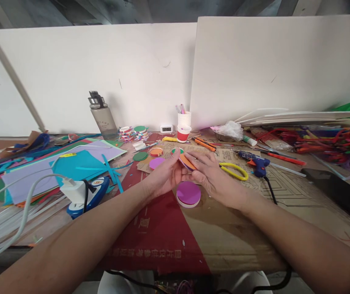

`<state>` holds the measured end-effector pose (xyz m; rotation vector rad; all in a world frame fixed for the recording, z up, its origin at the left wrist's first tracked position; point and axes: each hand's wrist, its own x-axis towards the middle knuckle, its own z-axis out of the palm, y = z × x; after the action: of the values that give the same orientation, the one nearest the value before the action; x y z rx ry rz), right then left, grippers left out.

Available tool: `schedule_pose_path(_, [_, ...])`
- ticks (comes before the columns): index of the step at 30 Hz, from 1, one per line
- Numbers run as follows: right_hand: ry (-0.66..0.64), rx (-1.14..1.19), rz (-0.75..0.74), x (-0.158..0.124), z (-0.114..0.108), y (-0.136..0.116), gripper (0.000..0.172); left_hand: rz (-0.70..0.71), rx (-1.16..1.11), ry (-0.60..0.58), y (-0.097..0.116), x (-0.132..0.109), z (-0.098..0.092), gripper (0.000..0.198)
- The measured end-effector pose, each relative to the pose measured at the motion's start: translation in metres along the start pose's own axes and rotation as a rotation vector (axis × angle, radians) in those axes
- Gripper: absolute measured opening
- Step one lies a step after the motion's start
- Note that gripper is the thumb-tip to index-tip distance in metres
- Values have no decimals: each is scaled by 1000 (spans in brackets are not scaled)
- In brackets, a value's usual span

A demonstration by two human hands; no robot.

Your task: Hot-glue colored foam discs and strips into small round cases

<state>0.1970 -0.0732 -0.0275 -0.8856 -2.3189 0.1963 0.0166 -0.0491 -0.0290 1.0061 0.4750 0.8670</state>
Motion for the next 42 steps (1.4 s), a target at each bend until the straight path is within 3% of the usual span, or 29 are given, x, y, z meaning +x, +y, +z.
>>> schedule_pose_path(6, [60,320,50,6,-2,10,46,-27,-16,4,3,-4,5,48])
schedule_pose_path(10, [42,709,272,7,-4,6,61,-35,-24,-29,0,-4,6,47])
schedule_pose_path(12, [36,796,323,6,-3,3,69,-35,-26,-63,-2,-4,4,47])
schedule_pose_path(17, [34,726,258,4,0,2,67,-32,-29,-76,-4,-5,2,46])
schedule_pose_path(25, [169,286,93,4,1,5,68,-52,9,-71,-7,-2,-4,55])
schedule_pose_path(33, [177,439,213,6,-1,3,65,-91,-28,-87,0,-1,-5,62])
schedule_pose_path(37, [160,553,324,8,-4,0,65,-93,-9,-87,2,-2,-6,48])
schedule_pose_path(42, [154,534,339,8,-2,3,67,-62,22,-62,5,-2,-5,37])
